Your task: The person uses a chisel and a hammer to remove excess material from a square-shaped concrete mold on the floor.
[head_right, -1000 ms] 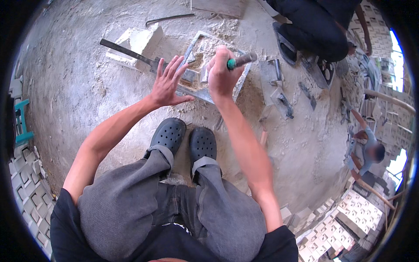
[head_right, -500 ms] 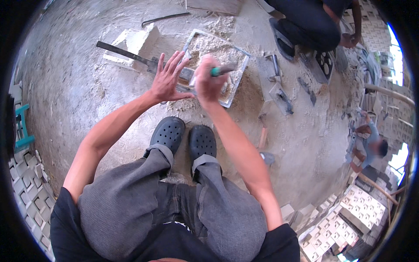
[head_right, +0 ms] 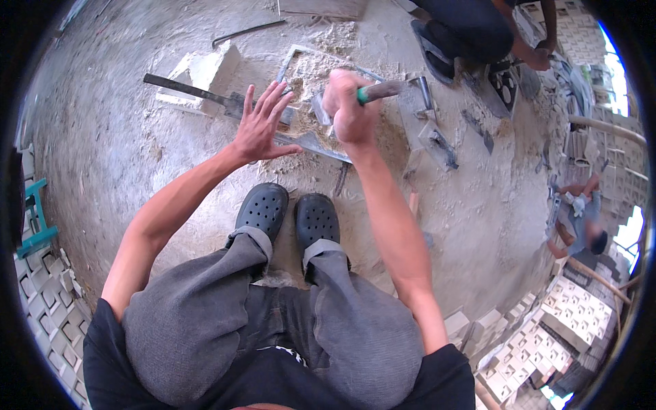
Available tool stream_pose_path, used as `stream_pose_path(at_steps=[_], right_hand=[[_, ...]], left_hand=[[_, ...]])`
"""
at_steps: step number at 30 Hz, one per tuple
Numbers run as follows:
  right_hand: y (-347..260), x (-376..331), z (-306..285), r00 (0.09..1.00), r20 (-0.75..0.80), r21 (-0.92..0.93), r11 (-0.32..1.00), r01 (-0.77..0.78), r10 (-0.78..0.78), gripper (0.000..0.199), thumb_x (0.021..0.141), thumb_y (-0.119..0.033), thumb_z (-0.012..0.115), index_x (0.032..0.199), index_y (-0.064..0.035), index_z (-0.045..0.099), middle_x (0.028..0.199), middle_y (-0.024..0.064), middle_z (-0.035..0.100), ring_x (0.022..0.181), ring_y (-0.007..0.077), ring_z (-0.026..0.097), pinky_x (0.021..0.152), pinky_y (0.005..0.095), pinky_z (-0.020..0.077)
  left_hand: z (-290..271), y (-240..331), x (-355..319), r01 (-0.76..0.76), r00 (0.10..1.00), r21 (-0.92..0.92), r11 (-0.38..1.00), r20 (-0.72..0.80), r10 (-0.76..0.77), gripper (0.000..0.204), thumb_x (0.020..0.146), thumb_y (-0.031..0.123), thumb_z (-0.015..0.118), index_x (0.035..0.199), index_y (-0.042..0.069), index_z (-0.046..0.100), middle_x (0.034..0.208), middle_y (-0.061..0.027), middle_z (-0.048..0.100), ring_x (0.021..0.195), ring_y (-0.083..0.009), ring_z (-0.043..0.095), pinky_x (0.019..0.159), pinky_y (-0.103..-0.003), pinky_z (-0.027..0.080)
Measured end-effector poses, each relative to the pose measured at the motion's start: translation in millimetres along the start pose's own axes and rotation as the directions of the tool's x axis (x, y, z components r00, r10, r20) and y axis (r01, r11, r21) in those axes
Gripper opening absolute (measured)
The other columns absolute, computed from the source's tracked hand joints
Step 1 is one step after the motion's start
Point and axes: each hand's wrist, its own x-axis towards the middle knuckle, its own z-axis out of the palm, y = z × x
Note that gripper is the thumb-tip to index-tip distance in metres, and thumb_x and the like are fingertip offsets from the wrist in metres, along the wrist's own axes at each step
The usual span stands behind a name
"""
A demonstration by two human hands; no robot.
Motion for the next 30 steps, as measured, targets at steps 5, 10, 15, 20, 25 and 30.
stream_pose_path(at_steps=[5, 10, 15, 20, 25, 30], right_hand=[[42, -28, -22, 0.967, 0.074, -0.160, 0.960, -0.229, 0.243, 0.045, 0.096, -0.016, 0.051, 0.053, -0.0054, 0.042, 0.052, -0.0028, 0.040, 0.045, 0.0066, 0.034, 0.041, 0.0266, 0.0249], [3, 1, -1, 0.979, 0.139, -0.128, 0.983, -0.130, 0.148, 0.040, 0.093, -0.016, 0.051, 0.055, -0.0063, 0.043, 0.052, -0.0033, 0.038, 0.045, 0.0053, 0.030, 0.042, 0.0258, 0.0246], [37, -6, -20, 0.942, 0.237, -0.137, 0.968, -0.211, 0.239, 0.040, 0.093, -0.017, 0.051, 0.054, -0.0094, 0.044, 0.050, -0.0036, 0.040, 0.043, 0.0062, 0.031, 0.041, 0.0261, 0.0247], [48, 8, 2, 0.931, 0.189, -0.279, 0.926, -0.253, 0.311, 0.039, 0.091, -0.020, 0.052, 0.054, -0.0116, 0.044, 0.050, -0.0036, 0.040, 0.042, 0.0066, 0.032, 0.039, 0.0263, 0.0255], [27, 17, 16, 0.994, 0.022, -0.036, 0.994, -0.102, 0.103, 0.043, 0.096, -0.015, 0.048, 0.055, -0.0110, 0.035, 0.048, -0.0021, 0.032, 0.042, 0.0080, 0.028, 0.040, 0.0275, 0.0232], [72, -8, -6, 0.975, -0.099, -0.114, 0.971, -0.209, 0.198, 0.042, 0.094, -0.016, 0.051, 0.054, -0.0118, 0.037, 0.049, -0.0025, 0.036, 0.040, 0.0082, 0.030, 0.038, 0.0270, 0.0239]], left_hand=[[0, 6, 3, -0.017, 1.000, -0.009, 1.000, 0.021, 0.017, 0.118, 0.067, 0.083, 0.060, 0.151, 0.008, 0.022, 0.156, -0.0149, 0.023, 0.148, -0.0306, 0.016, 0.118, -0.060, -0.002], [-2, 0, -4, 0.000, 0.999, -0.005, 1.000, 0.040, 0.000, 0.118, 0.068, 0.082, 0.061, 0.152, 0.009, 0.021, 0.156, -0.0154, 0.022, 0.148, -0.0312, 0.016, 0.118, -0.060, -0.003], [3, 4, 6, -0.004, 0.998, -0.010, 1.000, 0.060, 0.004, 0.117, 0.070, 0.081, 0.061, 0.152, 0.009, 0.018, 0.157, -0.0167, 0.020, 0.148, -0.0322, 0.015, 0.118, -0.059, -0.004], [1, 0, 2, -0.004, 0.998, 0.006, 1.000, 0.070, 0.004, 0.117, 0.069, 0.081, 0.061, 0.151, 0.008, 0.019, 0.156, -0.0172, 0.020, 0.148, -0.0321, 0.013, 0.118, -0.058, -0.004], [-5, -3, -1, 0.030, 0.996, 0.007, 1.000, 0.080, -0.031, 0.117, 0.069, 0.080, 0.063, 0.151, 0.007, 0.022, 0.156, -0.0181, 0.020, 0.148, -0.0326, 0.015, 0.118, -0.058, -0.003], [0, 2, 9, 0.008, 0.999, -0.008, 1.000, 0.037, -0.008, 0.117, 0.068, 0.081, 0.061, 0.150, 0.006, 0.025, 0.156, -0.0173, 0.021, 0.148, -0.0322, 0.015, 0.117, -0.060, -0.002]])
